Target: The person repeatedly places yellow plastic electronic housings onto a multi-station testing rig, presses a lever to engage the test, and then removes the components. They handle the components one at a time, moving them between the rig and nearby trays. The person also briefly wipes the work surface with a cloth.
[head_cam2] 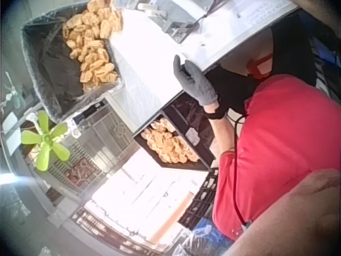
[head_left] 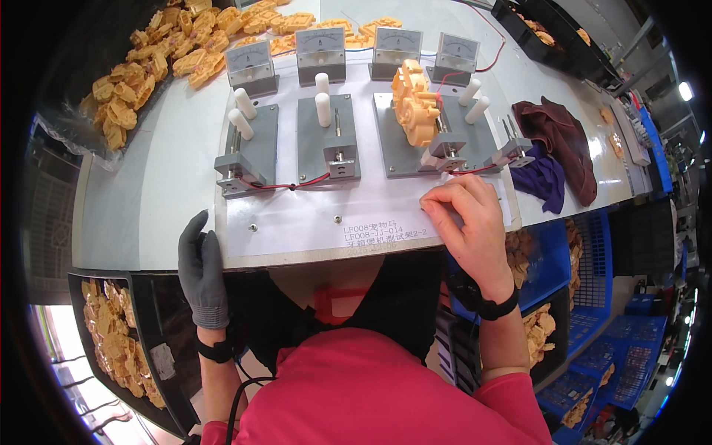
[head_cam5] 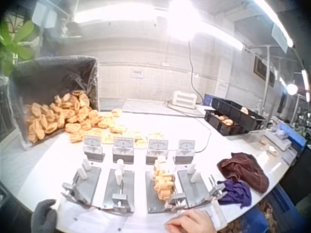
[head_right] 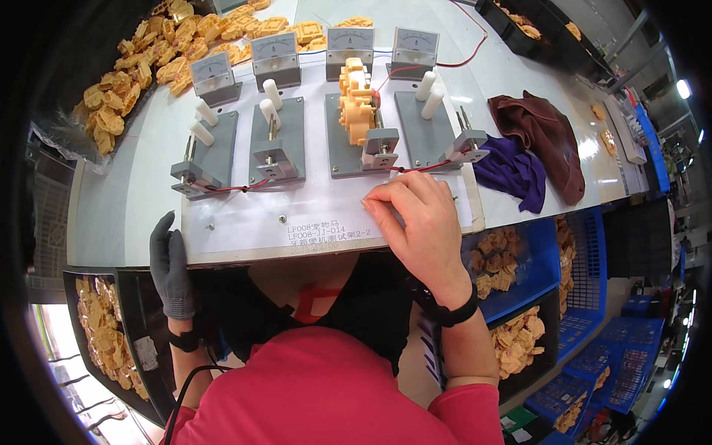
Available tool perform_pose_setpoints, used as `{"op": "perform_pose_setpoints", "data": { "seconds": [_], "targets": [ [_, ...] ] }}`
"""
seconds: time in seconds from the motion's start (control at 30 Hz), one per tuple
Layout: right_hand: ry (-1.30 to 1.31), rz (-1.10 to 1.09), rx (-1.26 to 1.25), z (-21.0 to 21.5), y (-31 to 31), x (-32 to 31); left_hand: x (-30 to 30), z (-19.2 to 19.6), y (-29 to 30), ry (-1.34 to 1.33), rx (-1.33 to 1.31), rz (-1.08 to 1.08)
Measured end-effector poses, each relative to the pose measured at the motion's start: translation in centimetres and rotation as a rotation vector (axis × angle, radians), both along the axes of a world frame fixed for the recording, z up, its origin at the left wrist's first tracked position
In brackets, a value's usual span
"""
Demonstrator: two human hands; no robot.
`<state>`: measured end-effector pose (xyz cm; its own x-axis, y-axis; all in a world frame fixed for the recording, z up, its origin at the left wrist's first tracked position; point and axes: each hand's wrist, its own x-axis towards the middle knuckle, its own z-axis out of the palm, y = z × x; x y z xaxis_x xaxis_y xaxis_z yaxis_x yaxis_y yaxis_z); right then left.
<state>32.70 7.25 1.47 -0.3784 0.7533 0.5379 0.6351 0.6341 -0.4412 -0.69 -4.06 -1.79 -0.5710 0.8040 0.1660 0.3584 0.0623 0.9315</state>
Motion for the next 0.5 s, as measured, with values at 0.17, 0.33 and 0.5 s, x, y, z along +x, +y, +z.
{"op": "perform_pose_setpoints", "data": {
  "seconds": [0.17, 0.33, 0.5],
  "targets": [
    [0.001, -0.001, 0.025, 0.00, 0.01, -0.06, -0.16, -0.14, 0.03, -0.004, 0.002, 0.005],
    [0.004, -0.009, 0.039, -0.07, -0.05, -0.13, -0.07, -0.04, 0.16, 0.022, 0.004, 0.002],
    [0.008, -0.007, 0.058, -0.13, -0.04, -0.17, -0.02, 0.06, 0.16, 0.017, 0.008, 0.000]
  ]
}}
